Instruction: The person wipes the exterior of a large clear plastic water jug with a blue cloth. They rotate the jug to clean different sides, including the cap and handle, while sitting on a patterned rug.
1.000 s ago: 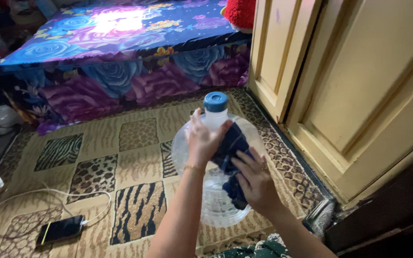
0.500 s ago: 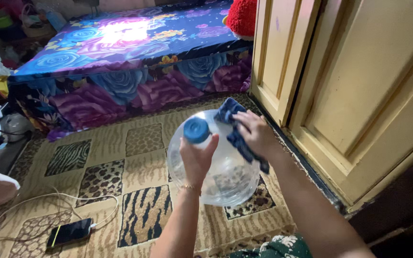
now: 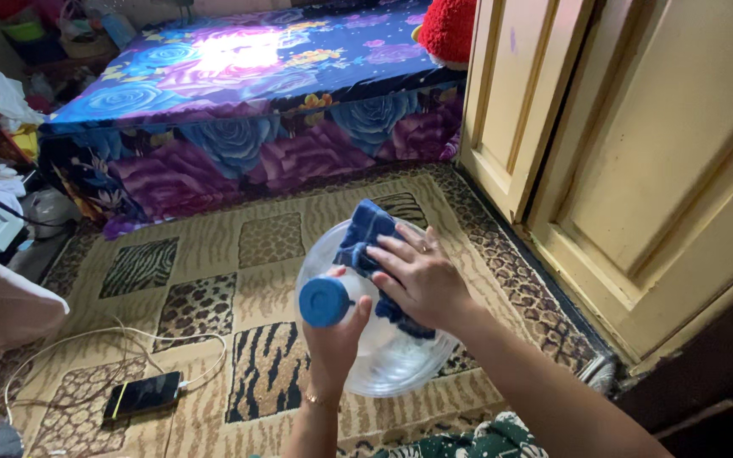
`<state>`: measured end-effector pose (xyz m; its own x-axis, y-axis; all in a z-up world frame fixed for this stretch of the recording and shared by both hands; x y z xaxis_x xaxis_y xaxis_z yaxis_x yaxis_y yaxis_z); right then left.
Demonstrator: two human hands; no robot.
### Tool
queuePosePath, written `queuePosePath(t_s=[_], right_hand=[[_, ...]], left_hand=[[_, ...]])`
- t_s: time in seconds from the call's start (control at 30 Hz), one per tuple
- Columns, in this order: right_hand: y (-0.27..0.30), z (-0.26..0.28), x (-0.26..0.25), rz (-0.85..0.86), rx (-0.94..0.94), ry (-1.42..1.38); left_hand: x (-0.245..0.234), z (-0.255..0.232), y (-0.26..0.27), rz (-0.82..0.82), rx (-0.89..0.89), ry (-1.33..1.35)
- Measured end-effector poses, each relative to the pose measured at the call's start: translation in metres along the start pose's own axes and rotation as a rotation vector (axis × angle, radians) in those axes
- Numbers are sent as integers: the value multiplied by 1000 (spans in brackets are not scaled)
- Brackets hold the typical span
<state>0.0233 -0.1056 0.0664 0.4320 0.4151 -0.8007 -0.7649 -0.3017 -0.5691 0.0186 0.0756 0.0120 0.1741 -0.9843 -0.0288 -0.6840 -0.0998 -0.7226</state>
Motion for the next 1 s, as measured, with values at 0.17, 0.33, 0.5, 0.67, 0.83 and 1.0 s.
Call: queuePosePath(t_s=[0.17, 0.33, 0.5, 0.67, 0.83, 1.0], right_hand=[[-41, -29, 4, 44, 20, -204], [-56, -54, 24, 266, 389, -905], [-48, -30, 18, 238, 464, -542], [-16, 49, 18, 30, -121, 70], [-8, 52, 19, 78, -106, 49], [-39, -20, 23, 36, 187, -444]], left_hand=[[-20, -5, 27, 23, 4, 118], [-45, -2, 41, 44, -84, 185], [-56, 2, 51, 59, -120, 157], [-49, 3, 57, 61, -100, 147], [-52, 4, 61, 69, -154, 222], [-69, 13, 48, 72, -18, 248]])
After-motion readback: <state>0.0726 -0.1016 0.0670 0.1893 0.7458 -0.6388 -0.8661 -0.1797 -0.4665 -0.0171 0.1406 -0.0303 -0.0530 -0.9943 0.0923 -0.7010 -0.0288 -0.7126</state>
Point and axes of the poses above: each hand's wrist, its own y-axis away from the middle knuckle, its own x-axis out of the palm, z = x × y, the point moved 2 cm from there along -y, towards the middle knuckle, and after that the axes turned 1 degree about x, right-handed, at the moved point
